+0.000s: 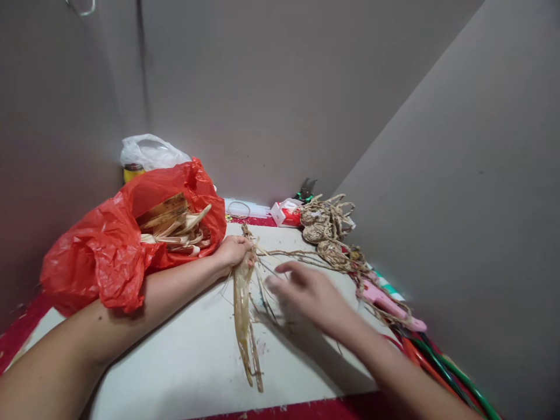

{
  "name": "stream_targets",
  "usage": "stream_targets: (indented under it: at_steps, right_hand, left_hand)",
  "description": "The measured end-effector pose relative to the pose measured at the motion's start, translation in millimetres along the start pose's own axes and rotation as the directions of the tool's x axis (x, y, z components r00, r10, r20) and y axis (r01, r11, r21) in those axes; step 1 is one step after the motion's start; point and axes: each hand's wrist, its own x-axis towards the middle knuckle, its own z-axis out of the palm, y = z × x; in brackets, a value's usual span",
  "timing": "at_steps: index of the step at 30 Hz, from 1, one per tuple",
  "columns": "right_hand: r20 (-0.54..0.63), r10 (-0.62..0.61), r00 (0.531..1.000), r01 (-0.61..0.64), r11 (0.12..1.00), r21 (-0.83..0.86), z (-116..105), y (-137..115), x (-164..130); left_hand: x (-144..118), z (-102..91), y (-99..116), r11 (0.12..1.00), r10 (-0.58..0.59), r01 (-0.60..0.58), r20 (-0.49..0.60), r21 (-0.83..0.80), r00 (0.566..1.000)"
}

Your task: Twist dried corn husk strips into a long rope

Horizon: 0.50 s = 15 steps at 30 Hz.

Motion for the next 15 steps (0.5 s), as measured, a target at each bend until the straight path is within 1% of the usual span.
stream_targets:
  at_steps: [1,3,4,6,8,10,11,12,14,15]
  right_hand:
    - [0.105,0.011,0.994,0.004,0.99,-0.138,18,-1,2]
    - [0.19,-0.009,0.982,0.074,0.939,-0.335,48,0,5]
    - [0.215,-0.028,0.976,0.112,0.914,-0.391,58,1,6]
    - [0.25,-0.063,0.966,0.168,0.888,-0.427,68,3,4]
    - [0.291,-0.069,0.954,0.182,0.906,-0.382,66,5,-2]
    - [0.371,-0.03,0.928,0.137,0.954,-0.265,56,7,-13]
    - [0.426,0.006,0.905,0.084,0.978,-0.191,49,7,-19]
    - [0.493,0.04,0.869,0.02,0.993,-0.116,41,7,-26]
    - [0.599,0.091,0.795,-0.111,0.994,-0.003,20,9,-42]
    - [0.624,0.099,0.775,-0.152,0.988,0.032,8,11,-50]
  left_hand:
    - [-2,-0.3,1,1.0,-0.007,0.007,0.021,-0.018,1.0]
    - [-6,-1.2,3,0.999,-0.018,0.02,0.05,-0.042,0.999]
    - [-7,-1.7,4,0.998,-0.026,0.029,0.059,-0.051,0.998]
    - [-10,-2.0,7,0.997,-0.04,0.044,0.063,-0.064,0.997]
    - [-12,-1.4,11,0.997,-0.04,0.044,0.057,-0.058,0.998]
    - [-15,-0.2,15,0.999,-0.024,0.026,0.045,-0.046,0.999]
    - [-17,0.2,17,0.999,-0.009,0.011,0.036,-0.04,0.999]
    - [-21,-0.1,18,0.999,0.008,-0.007,0.028,-0.037,1.0]
    - [-36,-4.0,20,0.998,0.042,-0.042,0.015,-0.039,0.999]
    - [-46,-8.1,21,0.998,0.057,-0.057,0.006,-0.04,0.998]
